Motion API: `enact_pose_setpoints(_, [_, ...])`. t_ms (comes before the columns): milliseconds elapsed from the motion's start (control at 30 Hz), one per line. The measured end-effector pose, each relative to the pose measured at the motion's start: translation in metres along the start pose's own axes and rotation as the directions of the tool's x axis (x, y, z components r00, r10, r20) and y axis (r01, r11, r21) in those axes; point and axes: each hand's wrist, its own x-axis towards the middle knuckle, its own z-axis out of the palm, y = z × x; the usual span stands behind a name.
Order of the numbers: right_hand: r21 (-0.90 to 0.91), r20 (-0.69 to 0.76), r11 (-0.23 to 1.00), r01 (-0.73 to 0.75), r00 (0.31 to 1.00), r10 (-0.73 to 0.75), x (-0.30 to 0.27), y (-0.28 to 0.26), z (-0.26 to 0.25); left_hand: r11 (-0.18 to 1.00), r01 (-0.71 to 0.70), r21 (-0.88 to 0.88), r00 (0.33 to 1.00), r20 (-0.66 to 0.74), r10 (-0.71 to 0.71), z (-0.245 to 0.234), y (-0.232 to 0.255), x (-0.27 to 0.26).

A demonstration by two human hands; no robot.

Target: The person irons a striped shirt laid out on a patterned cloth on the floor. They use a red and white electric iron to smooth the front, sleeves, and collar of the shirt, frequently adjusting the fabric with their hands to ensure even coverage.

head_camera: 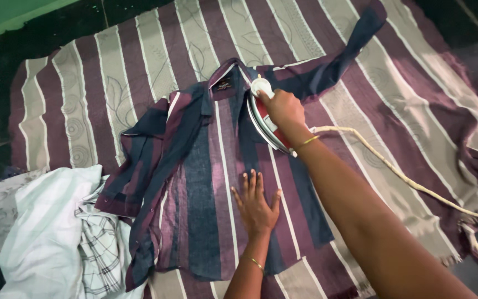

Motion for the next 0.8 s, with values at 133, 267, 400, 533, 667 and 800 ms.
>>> enact_pose_setpoints(133, [0.014,-0.027,1.0,0.016,1.0,-0.016,0.022,-0.017,0.014,0.998,-0.024,-0.051,0.998,-0.055,0.021,-0.002,0.003,-0.003])
enact_pose_setpoints(267, [0.009,-0.033,1.0,-0.001,0.999,0.001,0.044,-0.033,0.023,0.998,-0.026,-0.062,0.999,-0.026,0.025,-0.005,0.002,-0.002])
enact_pose_setpoints(400, [0.02,-0.024,0.999,-0.047,0.999,0.047,0.061,-0.049,0.027,0.998,-0.023,-0.059,0.999,-0.024,0.022,-0.005,0.004,-0.001])
enact_pose_setpoints(533, [0.037,-0.011,0.996,-0.078,0.997,0.079,0.07,-0.053,0.029,0.999,-0.024,-0.044,1.0,-0.013,0.023,-0.006,0.003,-0.002])
enact_pose_setpoints(667, [0.004,0.017,0.995,-0.095,0.995,0.095,0.084,-0.052,0.034,0.999,-0.013,-0.03,1.0,-0.004,0.013,-0.006,0.005,-0.001])
enact_pose_setpoints(800, [0.007,0.029,0.996,-0.086,0.996,0.086,0.093,-0.042,0.042,1.0,-0.005,-0.029,1.0,0.006,0.005,-0.007,0.005,0.0])
